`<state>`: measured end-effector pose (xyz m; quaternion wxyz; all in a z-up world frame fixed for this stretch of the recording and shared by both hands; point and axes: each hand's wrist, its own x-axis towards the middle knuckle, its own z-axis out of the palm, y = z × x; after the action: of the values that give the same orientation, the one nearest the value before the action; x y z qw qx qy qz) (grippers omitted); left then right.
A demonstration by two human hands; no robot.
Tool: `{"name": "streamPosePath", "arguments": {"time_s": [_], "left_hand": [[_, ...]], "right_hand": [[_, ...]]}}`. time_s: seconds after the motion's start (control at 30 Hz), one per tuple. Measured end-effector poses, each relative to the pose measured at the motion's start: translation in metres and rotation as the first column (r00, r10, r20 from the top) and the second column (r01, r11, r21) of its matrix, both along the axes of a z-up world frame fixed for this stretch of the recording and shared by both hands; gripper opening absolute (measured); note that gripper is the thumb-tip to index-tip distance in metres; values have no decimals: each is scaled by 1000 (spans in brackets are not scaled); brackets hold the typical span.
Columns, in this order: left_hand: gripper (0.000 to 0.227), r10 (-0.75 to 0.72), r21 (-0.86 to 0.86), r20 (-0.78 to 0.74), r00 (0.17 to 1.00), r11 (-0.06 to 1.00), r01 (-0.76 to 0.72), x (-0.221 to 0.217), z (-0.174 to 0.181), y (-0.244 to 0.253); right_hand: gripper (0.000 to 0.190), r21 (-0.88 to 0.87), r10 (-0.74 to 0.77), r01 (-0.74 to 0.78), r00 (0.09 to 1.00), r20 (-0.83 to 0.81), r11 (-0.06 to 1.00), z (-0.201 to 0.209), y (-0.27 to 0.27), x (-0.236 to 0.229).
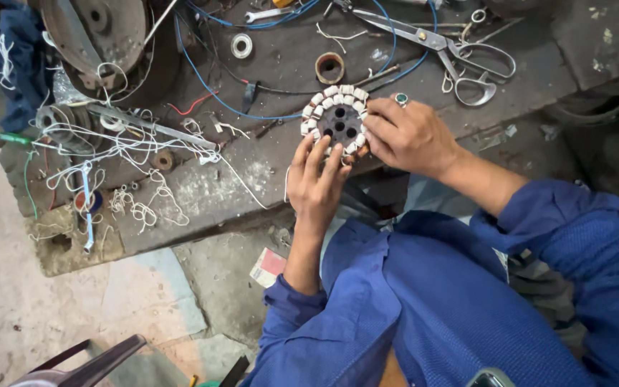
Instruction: The person winds white insulated wire around the slots of a circular motor stator core. They use both hands to guide the wire through the slots and pull it tight, repeating the process to build up the coil layers.
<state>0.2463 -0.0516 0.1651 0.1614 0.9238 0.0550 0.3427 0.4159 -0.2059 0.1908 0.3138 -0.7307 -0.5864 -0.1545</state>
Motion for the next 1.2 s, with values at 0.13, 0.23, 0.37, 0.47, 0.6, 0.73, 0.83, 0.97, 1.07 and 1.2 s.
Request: {"name": "streamPosePath", "arguments": {"time_s": [0.13,0.23,0.37,0.47,0.6,0.73,0.83,0.97,1.07,1.2], "left_hand": [[30,11,29,2,1000,1000,-11,1,-2,1],[31,33,48,-2,999,998,-33,4,-4,1],[31,41,59,-2,999,997,-41,2,-5,0],[32,46,65,5,999,997,-46,2,-5,-1],[31,59,79,32,998,995,-62,3,-3,-4],[32,64,96,17,998,993,-66,1,-5,-4],[34,66,99,18,998,993,-68,1,-7,-6],[35,100,96,26,995,990,-102,2,-9,-10],[35,110,101,27,994,989,-112,1,-11,-12],[34,108,133,21,994,985,-110,2,-15,-9]], "right_hand": [[24,25,41,-40,999,-27,999,-1,0,1],[26,3,42,-42,997,-57,999,-3,-1,3],[24,7,39,-39,997,-60,999,-7,-2,3],[24,14,21,-21,999,-41,1000,-8,-2,2],[29,17,21,-21,1000,-13,1000,-4,-2,0],[33,-32,39,-39,999,21,999,-2,-2,-1],[30,-35,39,-39,999,10,999,-2,-2,-1],[28,-11,32,-32,999,8,999,-4,-1,-1],[27,3,30,-30,999,26,1000,-6,-1,-1],[24,-5,31,-31,999,38,1000,-7,-2,1]]}}
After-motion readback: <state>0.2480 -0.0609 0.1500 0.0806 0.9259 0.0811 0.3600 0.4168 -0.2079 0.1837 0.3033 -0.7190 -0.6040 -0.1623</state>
